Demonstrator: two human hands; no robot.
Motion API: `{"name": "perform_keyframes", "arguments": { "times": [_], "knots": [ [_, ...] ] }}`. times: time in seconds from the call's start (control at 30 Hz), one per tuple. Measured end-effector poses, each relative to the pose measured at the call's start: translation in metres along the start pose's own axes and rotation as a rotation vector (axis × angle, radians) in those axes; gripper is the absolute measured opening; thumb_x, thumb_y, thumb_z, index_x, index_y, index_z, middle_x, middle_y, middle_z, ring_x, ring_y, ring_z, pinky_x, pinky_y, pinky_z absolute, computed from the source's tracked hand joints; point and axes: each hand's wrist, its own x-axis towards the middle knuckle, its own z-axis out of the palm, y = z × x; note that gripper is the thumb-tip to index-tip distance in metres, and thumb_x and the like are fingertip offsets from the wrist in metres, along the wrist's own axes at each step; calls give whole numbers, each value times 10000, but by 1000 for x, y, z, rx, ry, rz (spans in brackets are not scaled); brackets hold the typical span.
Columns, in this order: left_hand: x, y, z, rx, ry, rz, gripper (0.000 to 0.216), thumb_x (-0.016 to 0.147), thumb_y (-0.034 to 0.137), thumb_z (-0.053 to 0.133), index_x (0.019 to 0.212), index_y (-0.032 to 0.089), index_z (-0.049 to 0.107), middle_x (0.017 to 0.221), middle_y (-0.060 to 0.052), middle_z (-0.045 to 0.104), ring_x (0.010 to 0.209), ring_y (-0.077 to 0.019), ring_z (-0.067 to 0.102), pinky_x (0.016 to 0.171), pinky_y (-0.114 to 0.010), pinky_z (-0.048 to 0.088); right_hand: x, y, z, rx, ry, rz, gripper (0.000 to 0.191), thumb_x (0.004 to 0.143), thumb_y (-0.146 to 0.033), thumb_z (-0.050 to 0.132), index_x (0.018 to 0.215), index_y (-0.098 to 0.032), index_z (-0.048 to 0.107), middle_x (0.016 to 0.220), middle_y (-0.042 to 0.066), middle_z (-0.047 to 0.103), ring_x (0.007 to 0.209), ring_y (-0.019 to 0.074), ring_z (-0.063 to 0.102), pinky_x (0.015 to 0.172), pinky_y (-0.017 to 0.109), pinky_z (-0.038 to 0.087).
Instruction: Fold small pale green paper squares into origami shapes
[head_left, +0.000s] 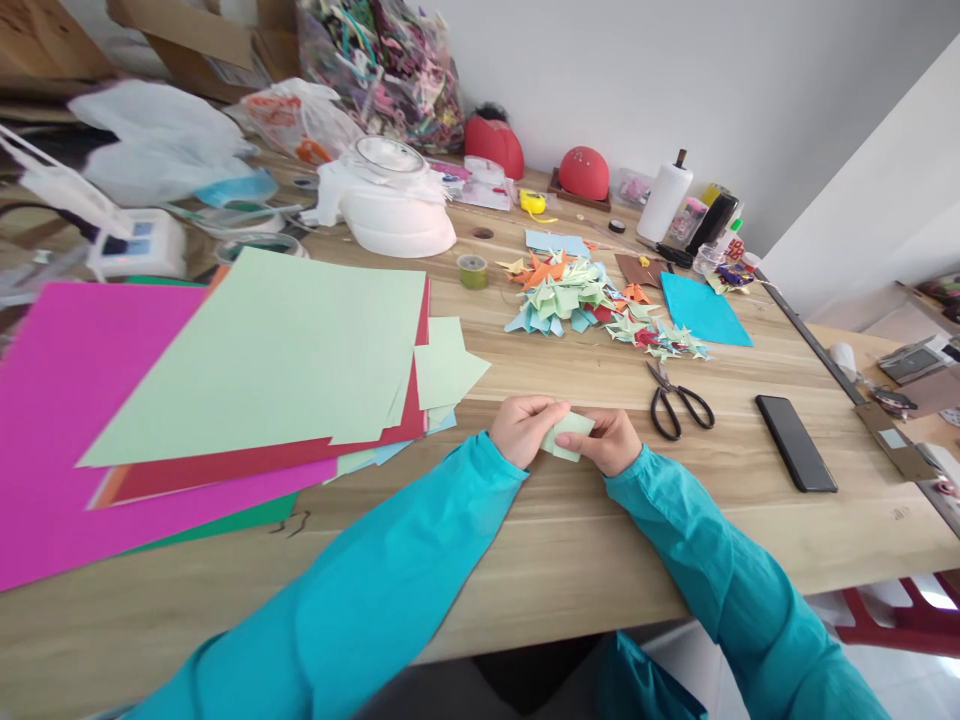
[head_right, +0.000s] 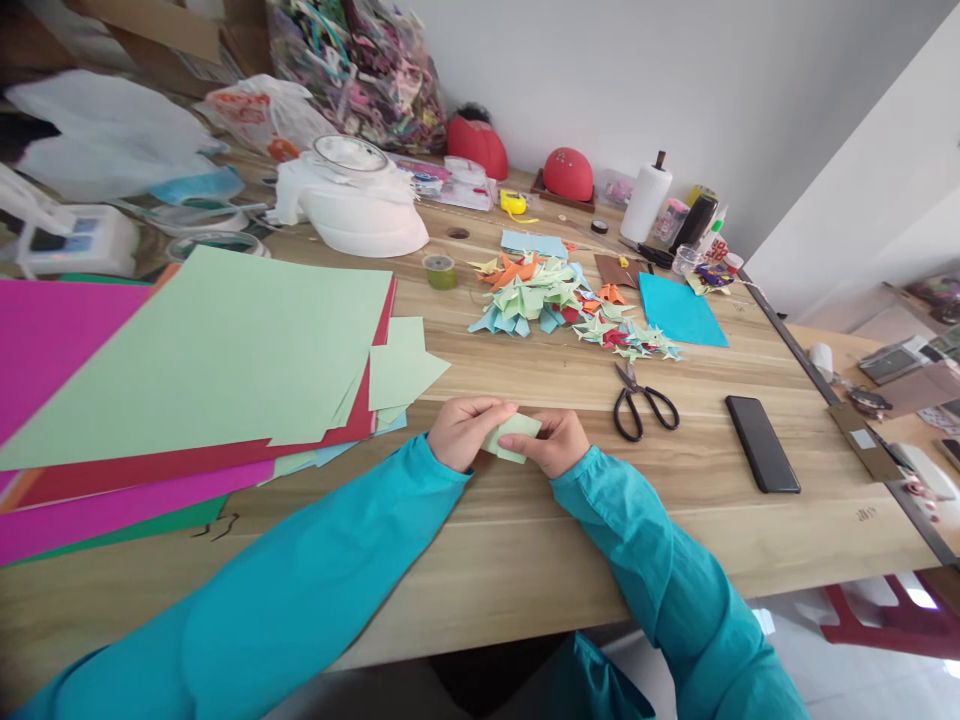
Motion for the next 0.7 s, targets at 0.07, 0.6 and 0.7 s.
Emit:
{"name": "perform_keyframes", "arguments": {
  "times": [0.07,0.6,0.7],
  "knots": [
    [0,0,0,-7,-5,5,352,687,353,545,425,135,456,428,42,336,469,-74,320,436,-215,260,-1,-1,0,1,4,-4,213,482,-269,763,488,-120,612,451,-28,538,431,68,416,423,206,317],
    [0,1,-2,28,-73,76,311,704,362,559,501,128,531,510,26,433,518,-84,382,484,-216,310,0,-4,-1,-46,66,85,292,613,-383,626,465,-134,585,401,-16,518,385,92,451,389,221,350],
    [0,1,-2,78,-85,103,311,717,366,545,513,131,537,515,25,424,523,-89,380,485,-221,305,-1,-9,1,-78,75,78,284,605,-359,624,434,-138,568,374,-25,490,374,85,425,384,221,330]
  ]
}}
